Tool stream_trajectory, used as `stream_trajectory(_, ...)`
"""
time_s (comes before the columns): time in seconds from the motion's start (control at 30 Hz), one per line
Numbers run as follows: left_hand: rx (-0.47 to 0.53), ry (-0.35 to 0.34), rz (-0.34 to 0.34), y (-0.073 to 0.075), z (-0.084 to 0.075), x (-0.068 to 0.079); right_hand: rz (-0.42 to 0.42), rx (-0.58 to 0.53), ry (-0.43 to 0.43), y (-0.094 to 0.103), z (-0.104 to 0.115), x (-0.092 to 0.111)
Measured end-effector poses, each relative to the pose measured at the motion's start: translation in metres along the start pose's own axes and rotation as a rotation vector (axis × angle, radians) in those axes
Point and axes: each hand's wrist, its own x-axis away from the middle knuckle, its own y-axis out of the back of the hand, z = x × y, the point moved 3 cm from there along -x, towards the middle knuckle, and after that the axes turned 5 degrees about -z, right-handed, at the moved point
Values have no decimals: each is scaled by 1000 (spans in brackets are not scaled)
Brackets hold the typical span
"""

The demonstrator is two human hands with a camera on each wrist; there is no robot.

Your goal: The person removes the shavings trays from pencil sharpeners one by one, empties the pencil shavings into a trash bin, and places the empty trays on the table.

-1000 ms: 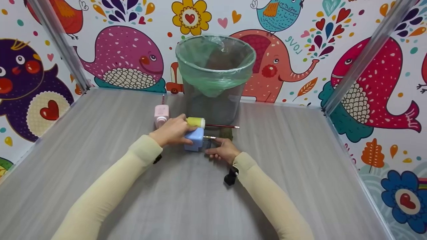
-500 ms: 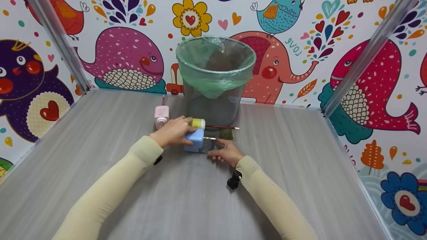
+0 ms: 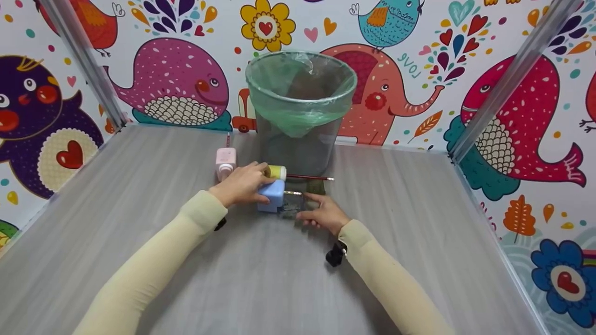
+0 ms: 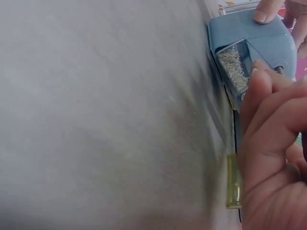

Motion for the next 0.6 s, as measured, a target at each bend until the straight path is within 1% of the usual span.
stream_trajectory(0.3,-9,-15,-18,1,0,0,116,10,14,4,-1,10)
stream_trajectory(0.43,6,-1,-26,1,0,1,168,13,32,6,-2,14)
stream_trajectory(0.6,39,15,-29,0,0,1,201,-11,21,12,2,17)
